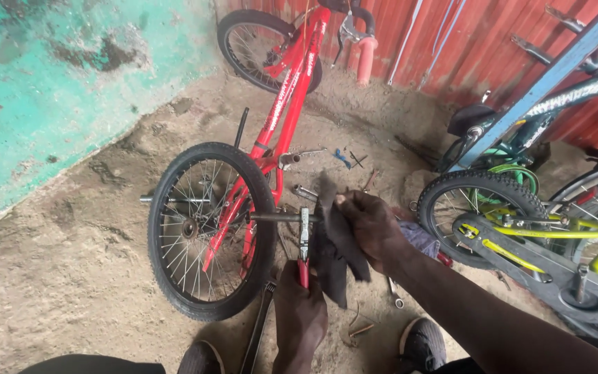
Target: Cleaning a bicycle axle with a rag and applying lubricant to the axle housing.
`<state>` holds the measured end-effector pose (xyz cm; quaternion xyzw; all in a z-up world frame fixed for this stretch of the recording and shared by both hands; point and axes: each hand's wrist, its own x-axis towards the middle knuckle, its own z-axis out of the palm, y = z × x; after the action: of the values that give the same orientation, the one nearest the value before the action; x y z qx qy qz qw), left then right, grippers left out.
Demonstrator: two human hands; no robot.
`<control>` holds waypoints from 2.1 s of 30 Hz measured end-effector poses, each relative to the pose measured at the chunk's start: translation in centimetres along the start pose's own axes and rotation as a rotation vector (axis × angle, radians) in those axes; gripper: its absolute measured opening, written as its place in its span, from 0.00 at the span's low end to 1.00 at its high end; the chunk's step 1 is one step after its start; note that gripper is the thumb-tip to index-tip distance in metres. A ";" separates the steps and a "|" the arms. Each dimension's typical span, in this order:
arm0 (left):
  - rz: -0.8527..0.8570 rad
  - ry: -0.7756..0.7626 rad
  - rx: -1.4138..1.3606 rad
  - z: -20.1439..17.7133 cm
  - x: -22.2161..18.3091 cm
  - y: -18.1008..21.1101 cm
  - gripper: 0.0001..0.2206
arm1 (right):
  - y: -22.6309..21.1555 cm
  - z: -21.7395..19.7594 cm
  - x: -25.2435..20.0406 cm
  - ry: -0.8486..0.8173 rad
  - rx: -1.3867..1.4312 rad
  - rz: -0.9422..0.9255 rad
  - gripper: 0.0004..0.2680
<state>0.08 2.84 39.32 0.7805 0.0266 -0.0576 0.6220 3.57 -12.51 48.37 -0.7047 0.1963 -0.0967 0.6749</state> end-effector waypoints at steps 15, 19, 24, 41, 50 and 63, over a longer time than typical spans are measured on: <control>0.078 0.035 0.046 -2.1 0.0 2.7 0.14 | -2.8 -1.6 -1.6 0.061 0.120 0.072 0.10; 0.043 0.029 0.074 -2.1 0.0 2.5 0.16 | -2.7 -0.9 -2.1 0.011 0.105 0.033 0.11; 0.071 0.031 0.102 -2.0 0.2 2.2 0.18 | -2.0 -0.9 -1.8 0.002 0.142 -0.011 0.12; 0.103 -0.018 0.081 -2.2 0.3 2.7 0.14 | -5.6 0.6 -3.4 -0.054 -0.257 -0.151 0.08; 0.023 0.006 -0.001 -3.0 0.6 3.1 0.16 | -8.8 -1.8 -3.2 0.119 -0.477 0.176 0.13; 0.126 -0.008 0.068 -1.6 0.5 1.3 0.14 | -4.3 -3.9 -1.6 -0.333 -0.036 0.311 0.16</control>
<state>0.83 4.06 40.90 0.8011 -0.0271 -0.0223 0.5976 1.14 -15.38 53.08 -0.6840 0.1900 0.1298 0.6923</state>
